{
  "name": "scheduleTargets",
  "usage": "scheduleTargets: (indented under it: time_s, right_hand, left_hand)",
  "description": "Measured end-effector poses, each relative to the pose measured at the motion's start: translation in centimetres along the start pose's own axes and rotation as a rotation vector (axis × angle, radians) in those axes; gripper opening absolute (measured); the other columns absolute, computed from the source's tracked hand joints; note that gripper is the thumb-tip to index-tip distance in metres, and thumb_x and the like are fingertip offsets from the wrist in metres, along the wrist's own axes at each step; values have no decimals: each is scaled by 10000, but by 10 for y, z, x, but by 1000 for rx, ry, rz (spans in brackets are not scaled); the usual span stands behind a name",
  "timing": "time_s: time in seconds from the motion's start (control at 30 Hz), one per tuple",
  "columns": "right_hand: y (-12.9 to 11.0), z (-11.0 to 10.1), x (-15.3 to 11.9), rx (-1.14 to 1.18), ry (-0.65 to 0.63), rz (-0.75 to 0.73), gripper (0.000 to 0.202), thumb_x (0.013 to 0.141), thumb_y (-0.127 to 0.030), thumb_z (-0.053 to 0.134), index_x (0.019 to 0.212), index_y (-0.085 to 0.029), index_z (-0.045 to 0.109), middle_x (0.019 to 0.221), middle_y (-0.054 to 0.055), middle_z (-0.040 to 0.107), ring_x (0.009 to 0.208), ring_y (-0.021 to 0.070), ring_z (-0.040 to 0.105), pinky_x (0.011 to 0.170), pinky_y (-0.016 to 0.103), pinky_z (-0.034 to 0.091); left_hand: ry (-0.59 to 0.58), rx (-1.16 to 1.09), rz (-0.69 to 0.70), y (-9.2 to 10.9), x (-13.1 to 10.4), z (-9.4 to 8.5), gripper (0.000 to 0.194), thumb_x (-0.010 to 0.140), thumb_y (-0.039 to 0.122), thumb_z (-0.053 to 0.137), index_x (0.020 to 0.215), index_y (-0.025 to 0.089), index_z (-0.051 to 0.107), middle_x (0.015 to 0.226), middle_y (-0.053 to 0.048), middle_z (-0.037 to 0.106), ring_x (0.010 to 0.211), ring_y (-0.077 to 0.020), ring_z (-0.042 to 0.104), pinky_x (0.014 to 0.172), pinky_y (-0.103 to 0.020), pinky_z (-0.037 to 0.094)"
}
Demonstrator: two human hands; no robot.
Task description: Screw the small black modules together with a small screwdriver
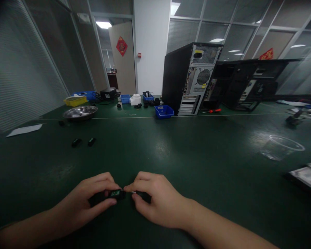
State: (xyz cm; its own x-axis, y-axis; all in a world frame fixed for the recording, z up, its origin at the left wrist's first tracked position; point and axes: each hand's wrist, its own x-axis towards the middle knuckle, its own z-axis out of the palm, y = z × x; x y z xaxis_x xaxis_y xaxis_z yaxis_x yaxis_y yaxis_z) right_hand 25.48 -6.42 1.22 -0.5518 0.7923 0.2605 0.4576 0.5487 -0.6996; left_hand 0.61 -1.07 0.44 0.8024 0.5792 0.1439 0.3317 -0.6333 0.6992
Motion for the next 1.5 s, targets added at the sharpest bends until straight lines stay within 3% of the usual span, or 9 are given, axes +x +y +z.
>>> scheduleTargets:
  time_s: [0.73,0.97,1.5]
  right_hand:
    - [-1,1,0,-20,-12,-9,335,929,-87,548,1216,-215,664,1000,60,685,894,187,643,805,300,502]
    - [-3,-1,0,-48,-32,6,324,937,-95,539,1212,-211,665,988,61,683,877,189,640,790,300,502]
    - [-4,-1,-1,-63,-22,-11,299,942,-107,525,1188,-202,665,963,63,667,856,189,628,767,300,501]
  left_hand:
    - [13,-4,28,3,-1,0,234,907,96,550,1073,203,675,980,-49,643,878,-190,616,769,-300,490]
    - [23,-13,39,1,-1,1,324,921,79,555,1196,231,633,1047,-47,657,941,-193,623,831,-309,499]
    - [138,27,33,-2,-2,9,302,892,76,581,1129,234,679,891,-31,648,788,-186,610,689,-283,460]
